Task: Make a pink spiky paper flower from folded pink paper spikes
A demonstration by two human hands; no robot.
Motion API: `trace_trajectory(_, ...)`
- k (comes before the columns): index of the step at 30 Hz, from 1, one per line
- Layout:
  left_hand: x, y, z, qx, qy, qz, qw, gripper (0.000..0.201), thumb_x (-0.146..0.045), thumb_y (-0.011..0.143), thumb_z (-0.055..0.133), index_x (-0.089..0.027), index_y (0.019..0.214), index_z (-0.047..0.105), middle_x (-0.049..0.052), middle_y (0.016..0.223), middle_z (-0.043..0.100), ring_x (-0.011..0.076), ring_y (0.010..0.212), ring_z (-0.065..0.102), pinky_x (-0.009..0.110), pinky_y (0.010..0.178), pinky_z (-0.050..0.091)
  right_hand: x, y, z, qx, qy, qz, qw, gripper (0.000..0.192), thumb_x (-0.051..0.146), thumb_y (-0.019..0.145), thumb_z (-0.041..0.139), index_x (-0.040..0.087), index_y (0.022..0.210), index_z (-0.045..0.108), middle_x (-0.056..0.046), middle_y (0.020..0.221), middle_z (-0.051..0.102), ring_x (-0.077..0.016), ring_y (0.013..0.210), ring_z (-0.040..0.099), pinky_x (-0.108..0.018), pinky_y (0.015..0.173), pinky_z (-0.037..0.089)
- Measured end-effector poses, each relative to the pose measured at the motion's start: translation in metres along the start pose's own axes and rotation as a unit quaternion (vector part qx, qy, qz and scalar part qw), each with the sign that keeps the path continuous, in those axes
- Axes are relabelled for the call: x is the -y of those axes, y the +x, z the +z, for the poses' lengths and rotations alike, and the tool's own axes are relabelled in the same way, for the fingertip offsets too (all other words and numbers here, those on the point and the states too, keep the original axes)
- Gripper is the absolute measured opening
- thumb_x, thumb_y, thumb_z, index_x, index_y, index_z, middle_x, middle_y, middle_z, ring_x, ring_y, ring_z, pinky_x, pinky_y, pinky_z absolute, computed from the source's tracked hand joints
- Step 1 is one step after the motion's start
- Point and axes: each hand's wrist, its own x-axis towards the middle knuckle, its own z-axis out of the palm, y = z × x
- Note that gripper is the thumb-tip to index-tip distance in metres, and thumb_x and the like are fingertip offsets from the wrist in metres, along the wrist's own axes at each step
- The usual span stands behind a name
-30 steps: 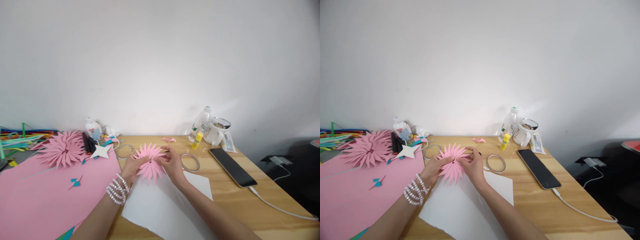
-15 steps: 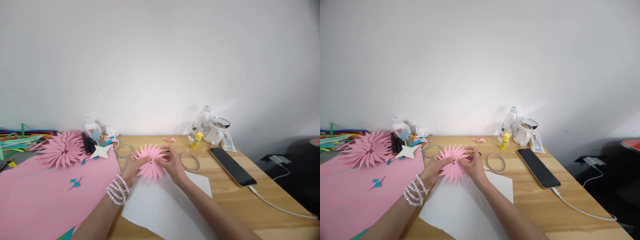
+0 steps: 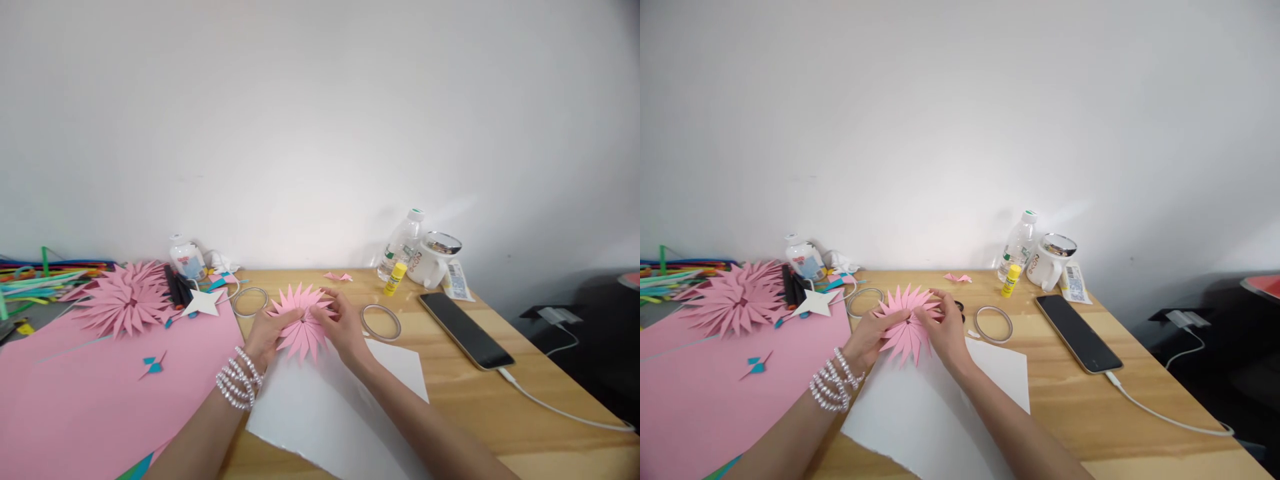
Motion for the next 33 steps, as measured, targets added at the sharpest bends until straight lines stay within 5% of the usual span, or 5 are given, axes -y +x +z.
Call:
trace_trajectory(4,0.0,-0.001,0.002,-0.014,-0.004,0.012,1.0,0.028,-0.024,0.049,0.079,-0.012,0.071,0.067,0.007,0.067,0.071,0.0196,0.06,0.064,0.029,0.056,0.05,-0.001,-0.006,-0.005,0.054,0.036,0.008,0.998,0.068,0.026,0.064,0.068,0.024,0.124,0.037,-0.002,0.086,0.061,-0.0185,0.076,0.061,-0.031,0.069,0.049)
trace_trajectory(15,-0.006,0.0,-0.005,0.052,0.079,-0.025,0.995,0.025,-0.028,0.052,0.078,-0.014,0.067,0.064,0.001,0.056,0.063,0.012,0.05,0.056,0.023,0.048,0.043,0.011,0.002,-0.032,0.128,-0.041,0.004,0.991,0.062,0.02,0.06,0.069,0.025,0.118,0.047,0.003,0.069,0.06,-0.0143,0.059,0.057,-0.026,0.056,0.046)
trace_trajectory(19,0.0,0.002,-0.002,0.008,0.1,-0.006,0.995,0.029,-0.029,0.049,0.079,-0.013,0.049,0.054,-0.006,0.04,0.049,0.0056,0.037,0.042,0.018,0.038,0.031,0.007,-0.001,-0.029,0.092,0.014,0.041,0.995,0.068,0.024,0.057,0.073,0.02,0.118,0.043,0.001,0.069,0.064,-0.0165,0.061,0.06,-0.028,0.058,0.047)
trace_trajectory(23,0.004,0.002,0.003,-0.059,0.079,0.022,0.995,0.04,-0.027,0.042,0.081,-0.015,0.039,0.043,-0.01,0.033,0.036,0.0029,0.033,0.032,0.018,0.035,0.024,-0.002,-0.011,-0.02,0.064,0.082,0.076,0.992,0.041,0.036,0.065,0.067,0.015,0.099,0.055,-0.007,0.085,0.067,-0.0213,0.079,0.063,-0.032,0.07,0.049)
trace_trajectory(33,0.011,0.0,0.008,-0.058,0.045,0.027,0.997,0.024,-0.026,0.047,0.079,-0.01,0.058,0.064,0.003,0.054,0.064,0.0137,0.049,0.056,0.024,0.047,0.042,-0.009,-0.012,-0.015,0.063,0.066,0.109,0.99,0.032,0.031,0.063,0.069,0.012,0.087,0.061,-0.008,0.081,0.069,-0.0224,0.073,0.063,-0.03,0.062,0.048)
